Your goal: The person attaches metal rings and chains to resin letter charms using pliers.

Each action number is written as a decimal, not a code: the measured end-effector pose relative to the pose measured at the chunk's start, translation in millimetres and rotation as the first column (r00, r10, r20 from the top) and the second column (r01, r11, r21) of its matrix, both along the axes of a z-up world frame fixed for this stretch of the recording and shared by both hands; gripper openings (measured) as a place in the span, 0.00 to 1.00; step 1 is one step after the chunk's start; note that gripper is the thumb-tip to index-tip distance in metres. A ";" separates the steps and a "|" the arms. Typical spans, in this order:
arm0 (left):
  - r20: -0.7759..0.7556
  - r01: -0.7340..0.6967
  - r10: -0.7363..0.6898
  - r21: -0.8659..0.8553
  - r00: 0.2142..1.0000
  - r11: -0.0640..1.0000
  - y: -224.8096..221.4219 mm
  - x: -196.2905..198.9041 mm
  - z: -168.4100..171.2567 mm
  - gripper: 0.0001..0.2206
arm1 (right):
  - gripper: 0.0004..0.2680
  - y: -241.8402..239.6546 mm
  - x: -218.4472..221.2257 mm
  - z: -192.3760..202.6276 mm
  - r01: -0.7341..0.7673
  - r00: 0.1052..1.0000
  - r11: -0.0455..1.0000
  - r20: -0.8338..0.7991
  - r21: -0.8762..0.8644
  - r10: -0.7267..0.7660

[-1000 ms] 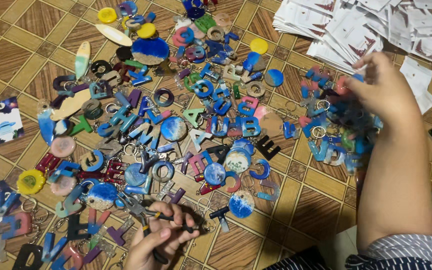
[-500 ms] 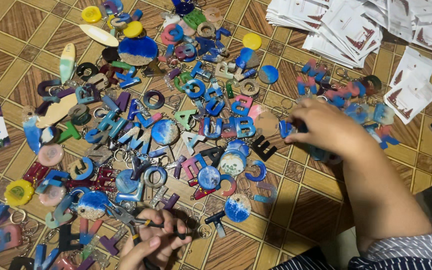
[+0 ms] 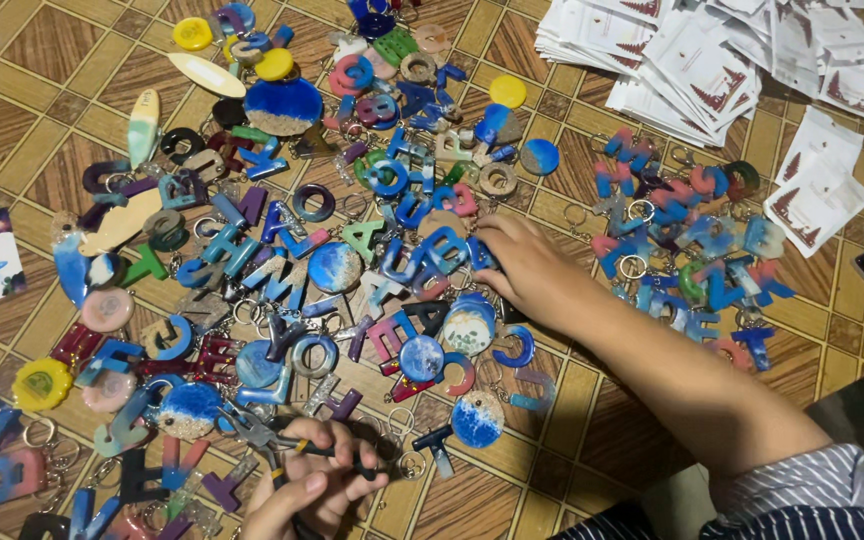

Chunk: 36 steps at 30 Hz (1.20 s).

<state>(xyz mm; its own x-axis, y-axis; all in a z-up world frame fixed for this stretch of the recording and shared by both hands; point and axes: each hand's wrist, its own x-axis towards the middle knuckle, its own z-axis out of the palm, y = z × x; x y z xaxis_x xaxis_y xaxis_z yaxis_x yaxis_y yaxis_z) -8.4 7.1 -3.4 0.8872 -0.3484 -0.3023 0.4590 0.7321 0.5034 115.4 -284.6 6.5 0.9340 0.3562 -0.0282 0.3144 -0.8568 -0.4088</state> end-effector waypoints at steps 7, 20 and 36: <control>0.071 -0.018 0.021 -0.043 0.997 0.999 -4.8 0.5 3.0 0.12 | 0.19 -18.5 30.3 18.8 0.290 0.957 0.944 -0.053 0.156 -0.285; 0.149 0.047 -0.034 -0.085 0.988 0.995 -5.7 2.3 13.3 0.09 | 0.25 52.6 65.7 36.8 0.415 0.860 0.901 -0.271 -0.125 -0.433; -0.022 -0.047 0.047 -0.016 0.999 0.999 -10.0 2.2 22.4 0.09 | 0.19 19.0 135.8 27.8 0.303 0.949 0.930 0.026 0.207 -0.315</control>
<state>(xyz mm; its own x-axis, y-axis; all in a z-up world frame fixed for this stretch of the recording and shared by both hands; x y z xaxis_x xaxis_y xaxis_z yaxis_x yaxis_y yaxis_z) -6.2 -2.9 19.0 0.8959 -0.3118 -0.3164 0.4348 0.7613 0.4810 251.1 -265.6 34.3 0.9966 0.0428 0.0704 0.0754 -0.8187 -0.5692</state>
